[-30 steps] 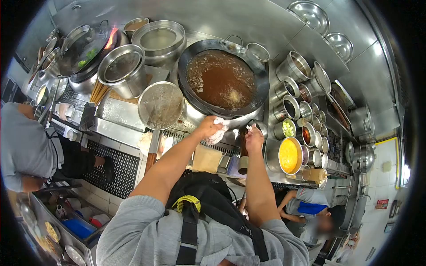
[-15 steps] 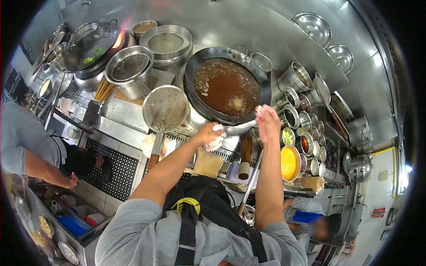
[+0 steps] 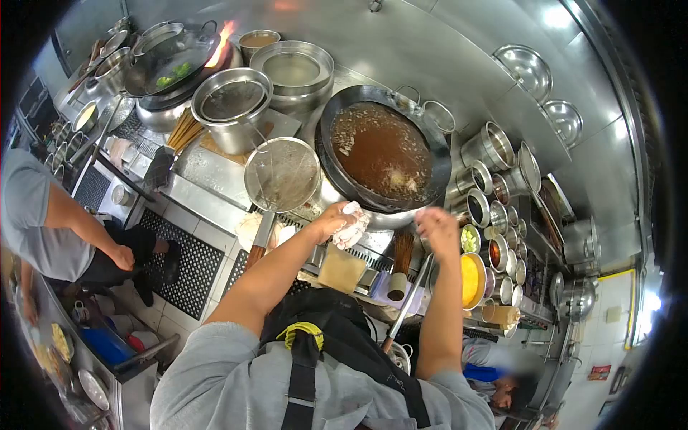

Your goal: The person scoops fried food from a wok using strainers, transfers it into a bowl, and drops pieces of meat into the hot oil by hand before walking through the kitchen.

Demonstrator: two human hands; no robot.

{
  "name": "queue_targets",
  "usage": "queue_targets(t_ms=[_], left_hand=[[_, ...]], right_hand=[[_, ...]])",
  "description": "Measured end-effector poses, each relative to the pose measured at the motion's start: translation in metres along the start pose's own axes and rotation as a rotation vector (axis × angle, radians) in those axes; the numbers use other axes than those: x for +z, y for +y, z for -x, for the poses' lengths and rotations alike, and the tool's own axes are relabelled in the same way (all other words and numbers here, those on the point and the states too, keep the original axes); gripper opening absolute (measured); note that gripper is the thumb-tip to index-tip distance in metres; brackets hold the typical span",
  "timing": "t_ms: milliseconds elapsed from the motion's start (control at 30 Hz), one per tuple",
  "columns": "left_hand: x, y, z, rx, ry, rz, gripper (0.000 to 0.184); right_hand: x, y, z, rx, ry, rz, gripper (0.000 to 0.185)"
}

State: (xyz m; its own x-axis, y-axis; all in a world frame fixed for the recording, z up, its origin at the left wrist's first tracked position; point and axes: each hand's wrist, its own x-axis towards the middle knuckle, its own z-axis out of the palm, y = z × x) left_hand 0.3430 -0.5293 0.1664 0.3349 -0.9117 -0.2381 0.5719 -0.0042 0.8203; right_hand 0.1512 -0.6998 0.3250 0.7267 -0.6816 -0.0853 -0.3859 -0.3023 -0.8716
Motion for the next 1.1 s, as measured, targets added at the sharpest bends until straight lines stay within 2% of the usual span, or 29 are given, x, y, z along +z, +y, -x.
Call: queue_targets(t_ms=[33,100,167,200,233,400,433,533,633,700,733,833,967,1100], left_hand=[[0.003,0.000,-0.002,-0.004,0.016,-0.023,0.032],[0.011,-0.006,-0.011,-0.017,-0.048,-0.028,0.036],[0.022,-0.007,-0.021,-0.039,-0.129,-0.059,0.038],[0.026,-0.008,-0.026,-0.039,-0.177,-0.112,0.043],[0.033,-0.010,-0.030,-0.039,-0.180,-0.187,0.044],[0.028,-0.042,-0.059,0.070,-0.116,-0.590,0.050],[0.028,-0.044,-0.060,0.090,-0.090,-0.654,0.050],[0.025,-0.048,-0.060,0.111,-0.102,-0.629,0.050],[0.029,-0.043,-0.055,0.018,-0.106,-0.382,0.059],[0.029,-0.037,-0.049,-0.013,0.031,-0.286,0.060],[0.030,-0.034,-0.046,-0.030,0.098,-0.238,0.061],[0.026,-0.033,-0.047,-0.031,0.061,-0.204,0.052],[0.018,-0.029,-0.038,-0.035,0.051,-0.116,0.051],[0.015,-0.024,-0.028,-0.071,0.012,0.070,0.050]], right_hand=[[0.011,0.013,0.011,0.090,-0.132,-0.172,0.013],[0.040,0.056,0.009,0.223,-0.199,-0.165,0.023],[0.071,0.081,0.005,0.316,-0.114,-0.469,0.044],[0.083,0.092,0.000,0.369,-0.090,-0.616,0.049],[0.088,0.087,0.002,0.333,-0.129,-0.741,0.045],[0.089,0.109,0.001,0.204,-0.045,-0.468,0.025],[0.088,0.109,0.002,0.218,-0.001,-0.497,0.024],[0.091,0.118,0.003,0.257,0.116,-0.594,0.020],[0.086,0.127,0.004,0.308,0.216,-0.748,0.018],[0.079,0.120,0.007,0.355,0.284,-0.888,0.017],[0.076,0.116,0.008,0.381,0.253,-0.924,0.020],[0.076,0.113,0.005,0.443,0.195,-1.113,0.020],[0.073,0.111,0.004,0.521,0.196,-1.269,0.019],[0.075,0.097,0.006,0.426,0.146,-0.960,0.021]])
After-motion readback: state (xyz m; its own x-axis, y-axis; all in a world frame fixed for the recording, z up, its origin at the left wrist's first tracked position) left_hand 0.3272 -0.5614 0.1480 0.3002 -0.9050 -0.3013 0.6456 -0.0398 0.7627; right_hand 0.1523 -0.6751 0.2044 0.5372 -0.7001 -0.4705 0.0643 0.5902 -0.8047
